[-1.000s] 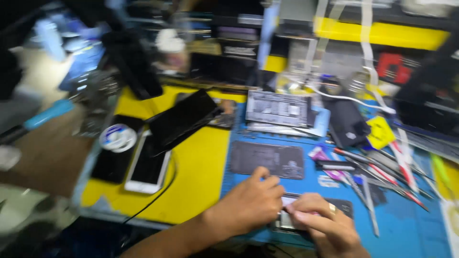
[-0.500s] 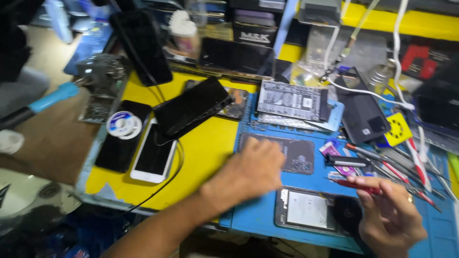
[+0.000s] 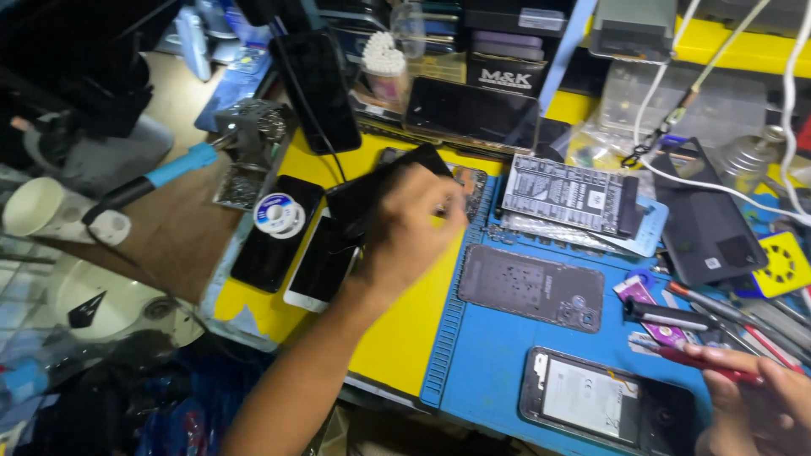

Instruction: Disassembling a smartphone by removing internal screws and prying apart the chassis components on a repair bench.

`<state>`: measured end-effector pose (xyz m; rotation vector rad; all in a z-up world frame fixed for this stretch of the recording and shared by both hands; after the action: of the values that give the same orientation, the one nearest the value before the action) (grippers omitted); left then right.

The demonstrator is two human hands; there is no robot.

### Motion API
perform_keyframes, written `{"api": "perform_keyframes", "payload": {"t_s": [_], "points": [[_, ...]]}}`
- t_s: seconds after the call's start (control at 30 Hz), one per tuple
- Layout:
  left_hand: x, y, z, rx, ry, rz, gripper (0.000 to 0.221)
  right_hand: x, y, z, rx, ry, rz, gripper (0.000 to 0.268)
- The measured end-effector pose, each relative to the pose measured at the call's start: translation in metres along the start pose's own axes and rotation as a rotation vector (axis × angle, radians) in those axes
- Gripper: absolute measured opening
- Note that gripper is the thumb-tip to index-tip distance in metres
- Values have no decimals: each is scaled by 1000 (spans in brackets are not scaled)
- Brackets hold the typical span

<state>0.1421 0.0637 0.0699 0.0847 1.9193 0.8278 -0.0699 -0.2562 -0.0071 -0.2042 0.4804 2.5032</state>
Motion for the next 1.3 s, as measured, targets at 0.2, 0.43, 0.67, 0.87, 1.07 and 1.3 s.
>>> {"api": "perform_keyframes", "payload": {"t_s": [0.2, 0.43, 0.67, 0.87, 1.07, 1.3], "points": [[1, 79, 106, -262, 755, 72, 22, -4, 6, -48, -71, 58, 53, 46], [14, 79, 127, -498, 1043, 545, 26, -39, 47, -197, -14, -138, 235, 24], [24, 72, 121, -401, 1026, 447, 44, -16, 29, -85, -40, -42, 254, 52], [33, 66, 134, -468, 1027, 491, 33, -17, 25, -108, 5, -2, 131, 40], [36, 79, 145, -558, 1064, 489, 27, -16, 30, -103, 18, 36, 194, 56], [39, 80, 147, -675, 1044, 555, 32, -16, 28, -101, 20, 63, 195, 61]]}}
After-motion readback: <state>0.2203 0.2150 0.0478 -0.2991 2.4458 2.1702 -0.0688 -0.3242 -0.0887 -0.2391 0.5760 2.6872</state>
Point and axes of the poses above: each hand's wrist, its own x-axis away from the middle knuckle, its own y-axis out of the back of the hand, z = x × y, the point moved 4 cm from there along -x, towards the middle knuckle, and after that the axes turned 11 degrees about -y, right-handed, at the moved point
